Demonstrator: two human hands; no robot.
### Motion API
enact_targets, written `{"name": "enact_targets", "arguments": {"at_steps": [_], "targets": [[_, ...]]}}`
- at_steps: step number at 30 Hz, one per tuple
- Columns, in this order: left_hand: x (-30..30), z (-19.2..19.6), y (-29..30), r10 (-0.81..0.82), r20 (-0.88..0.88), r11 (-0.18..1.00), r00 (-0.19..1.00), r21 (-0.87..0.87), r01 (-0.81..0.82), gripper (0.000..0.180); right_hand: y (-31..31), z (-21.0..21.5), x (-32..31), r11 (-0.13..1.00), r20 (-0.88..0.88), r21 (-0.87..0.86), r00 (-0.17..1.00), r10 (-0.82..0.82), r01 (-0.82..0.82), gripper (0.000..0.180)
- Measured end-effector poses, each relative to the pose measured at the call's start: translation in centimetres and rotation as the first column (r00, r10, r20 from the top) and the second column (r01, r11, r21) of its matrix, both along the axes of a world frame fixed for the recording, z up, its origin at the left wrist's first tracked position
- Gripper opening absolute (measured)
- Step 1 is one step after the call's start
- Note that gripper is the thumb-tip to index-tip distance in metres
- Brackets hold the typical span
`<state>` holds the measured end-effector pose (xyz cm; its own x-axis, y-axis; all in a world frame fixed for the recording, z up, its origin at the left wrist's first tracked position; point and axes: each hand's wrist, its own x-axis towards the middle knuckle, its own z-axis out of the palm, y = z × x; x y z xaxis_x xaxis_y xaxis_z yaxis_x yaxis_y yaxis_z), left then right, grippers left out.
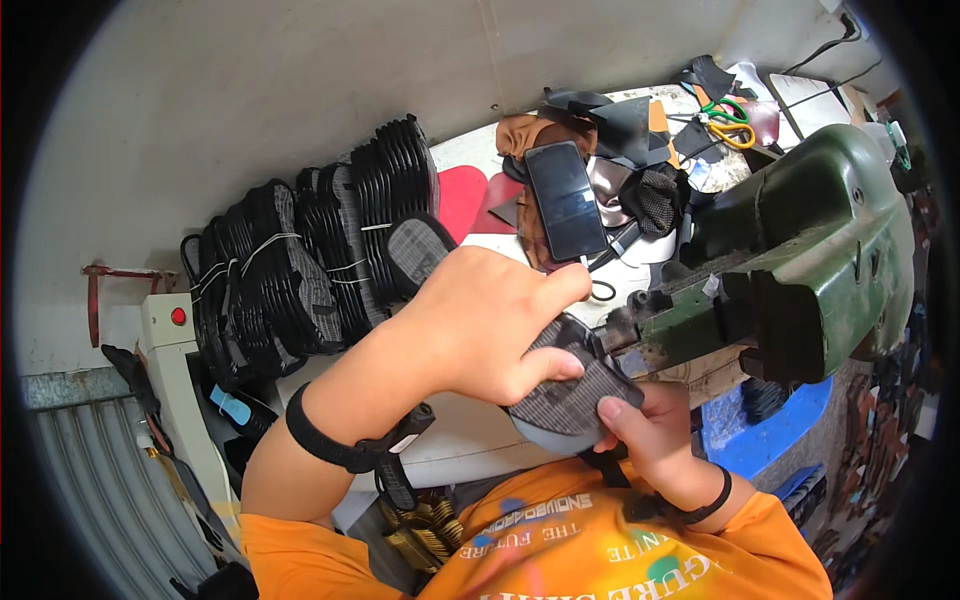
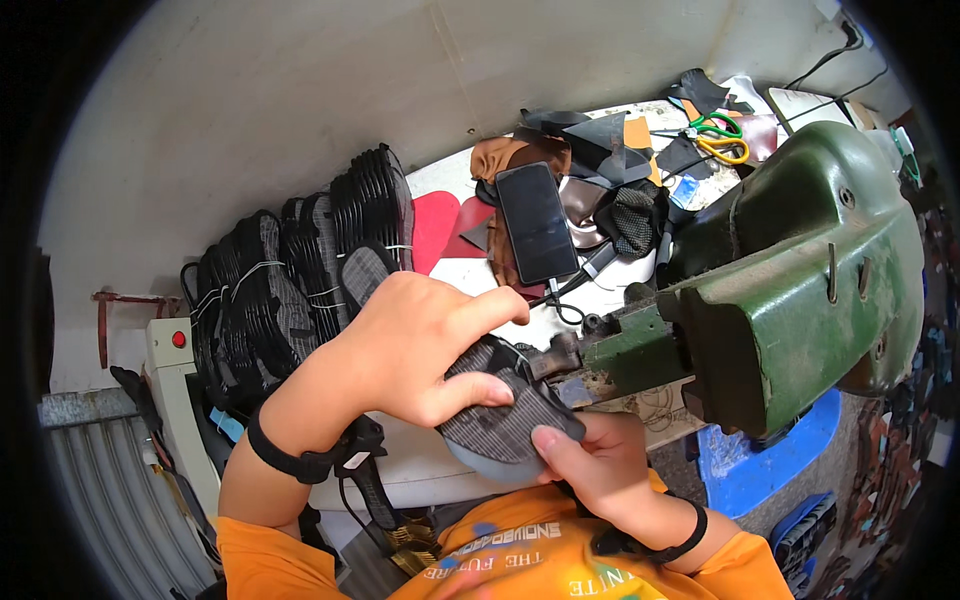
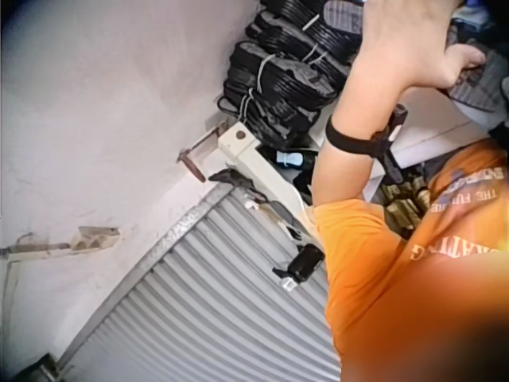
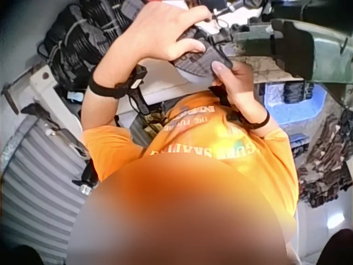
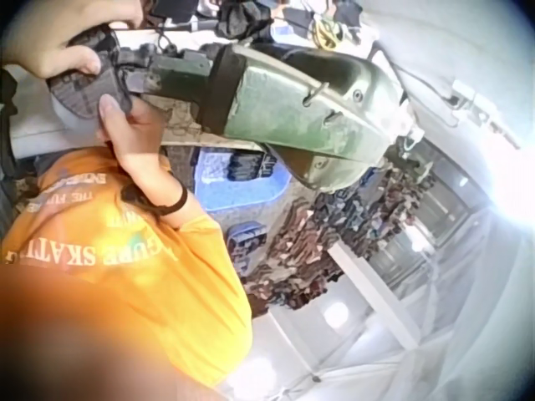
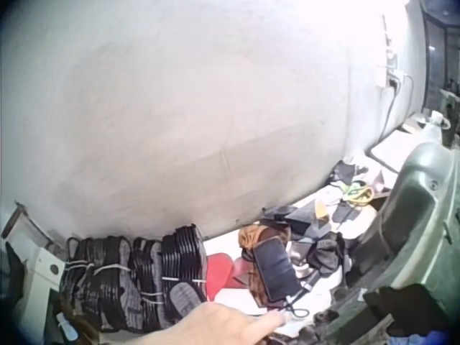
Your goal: The recorder is seen assembling shoe soles by placing them into a machine, adjusting them, and then stacking the completed components.
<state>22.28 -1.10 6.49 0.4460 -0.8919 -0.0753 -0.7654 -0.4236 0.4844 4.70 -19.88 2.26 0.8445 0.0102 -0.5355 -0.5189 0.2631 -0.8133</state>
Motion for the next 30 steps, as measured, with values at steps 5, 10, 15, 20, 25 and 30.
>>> {"name": "enact_targets", "arguments": {"at_steps": [5,10,15,20,25,30], "targets": [[-0.1,0.2,0.8,0.05,-0.026,0.998,0.998,0.035,-0.049,0.043,0.8,-0.6,1.0,0.993,0.06,-0.115,0.998,-0.033,0.04,0.029],[-1.1,0.4,1.5,0.136,-0.047,0.988,0.99,0.086,-0.131,0.038,1.5,0.0,1.8,0.987,0.057,-0.124,0.994,-0.097,0.104,0.035],[-2.9,0.1,2.4,0.286,-0.116,0.958,0.951,0.033,-0.284,0.036,2.1,-0.3,2.0,0.969,0.151,-0.166,0.976,-0.156,0.181,0.036],[-5.1,0.0,2.7,0.393,-0.157,0.917,0.906,-0.013,-0.399,0.039,1.7,-1.1,1.8,0.961,0.181,-0.212,0.974,-0.138,0.176,0.035],[-7.6,0.1,2.3,0.485,-0.231,0.87,0.844,0.025,-0.493,0.043,1.4,-2.0,1.6,0.954,0.275,-0.21,0.949,-0.154,0.215,0.035],[-8.4,0.9,1.5,0.565,-0.159,0.824,0.809,0.157,-0.545,0.048,1.1,-2.6,1.8,0.968,0.414,-0.148,0.901,-0.125,0.202,0.035]]}}
